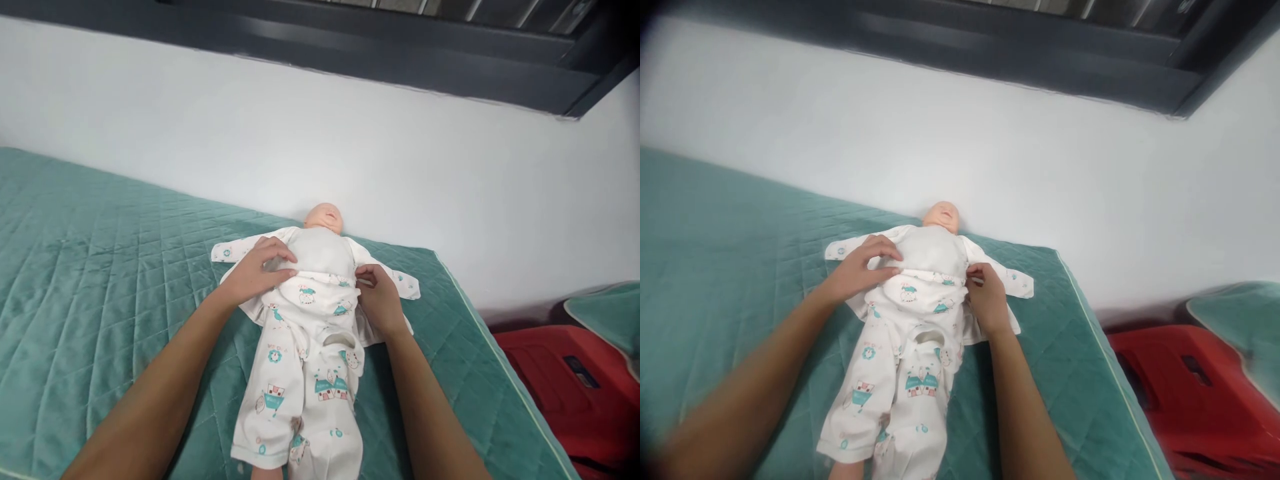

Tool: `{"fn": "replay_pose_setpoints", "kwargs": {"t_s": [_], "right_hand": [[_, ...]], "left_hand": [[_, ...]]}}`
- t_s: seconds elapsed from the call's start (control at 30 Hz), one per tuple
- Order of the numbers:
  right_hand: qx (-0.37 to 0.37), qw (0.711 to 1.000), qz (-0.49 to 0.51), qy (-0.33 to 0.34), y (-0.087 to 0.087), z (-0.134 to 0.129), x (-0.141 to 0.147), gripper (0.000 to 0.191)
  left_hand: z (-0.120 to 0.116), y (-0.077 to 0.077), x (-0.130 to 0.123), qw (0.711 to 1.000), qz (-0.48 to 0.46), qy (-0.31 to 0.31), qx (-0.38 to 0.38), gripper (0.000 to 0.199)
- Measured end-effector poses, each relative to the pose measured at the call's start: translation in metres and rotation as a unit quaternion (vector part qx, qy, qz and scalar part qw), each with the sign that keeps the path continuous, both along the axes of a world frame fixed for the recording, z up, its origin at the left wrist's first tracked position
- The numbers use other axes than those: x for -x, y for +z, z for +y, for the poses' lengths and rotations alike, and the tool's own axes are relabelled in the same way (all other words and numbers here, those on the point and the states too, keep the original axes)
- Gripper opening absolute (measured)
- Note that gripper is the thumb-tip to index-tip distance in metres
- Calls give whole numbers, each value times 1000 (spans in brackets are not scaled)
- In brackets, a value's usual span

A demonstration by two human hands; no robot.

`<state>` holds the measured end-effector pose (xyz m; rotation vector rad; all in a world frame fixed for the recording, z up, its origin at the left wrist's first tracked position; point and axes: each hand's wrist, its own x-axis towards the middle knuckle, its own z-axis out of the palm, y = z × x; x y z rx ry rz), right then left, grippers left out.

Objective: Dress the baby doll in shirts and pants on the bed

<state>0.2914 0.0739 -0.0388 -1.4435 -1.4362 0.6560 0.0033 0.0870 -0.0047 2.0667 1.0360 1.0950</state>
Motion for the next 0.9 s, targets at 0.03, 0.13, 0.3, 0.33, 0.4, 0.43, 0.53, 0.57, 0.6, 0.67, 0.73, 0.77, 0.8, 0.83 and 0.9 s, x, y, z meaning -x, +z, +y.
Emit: {"fn": "replay_pose_setpoints", "kwargs": {"t_s": [0.03,0.13,0.3,0.33,0.4,0.43,0.53,0.57,0.6,0.67,0.73,0.77,0.8,0.83,0.9], "right_hand": [[-27,1000,-14,-8,5,-2,0,16],[-115,993,-36,21,21,-10,7,11],[-145,966,-146,159,38,-21,23,8],[-136,961,-168,170,39,-22,24,9],[-118,957,-198,175,41,-23,23,14],[-111,956,-208,174,41,-23,22,15],[-88,951,-229,188,43,-23,18,17],[-80,948,-238,197,44,-23,17,17],[-73,944,-248,206,45,-23,17,17],[-70,936,-265,222,47,-22,19,17],[-86,931,-269,233,49,-20,23,19],[-96,930,-268,233,48,-18,25,20],[-108,930,-265,230,48,-15,27,22],[-118,932,-262,221,47,-12,29,22],[-120,939,-263,186,46,-4,32,21]], "left_hand": [[-1,1,0,1000,17,-10,-2,20],[-3,7,1,997,75,-33,-7,22],[-7,15,-3,990,136,-38,-14,17],[-8,15,-4,990,136,-45,-12,16],[-8,16,-6,990,127,-59,-10,17],[-8,16,-6,990,121,-65,-10,17],[-8,16,-7,991,108,-78,-7,17],[-7,16,-6,991,107,-82,-3,17],[-6,17,-6,990,108,-85,1,17],[-2,18,-5,990,117,-82,13,19],[4,19,-5,990,122,-67,29,19],[8,21,-5,990,120,-60,41,19],[13,22,-6,990,114,-56,53,19],[18,24,-7,991,104,-55,65,18],[29,27,-9,990,80,-65,92,19]]}}
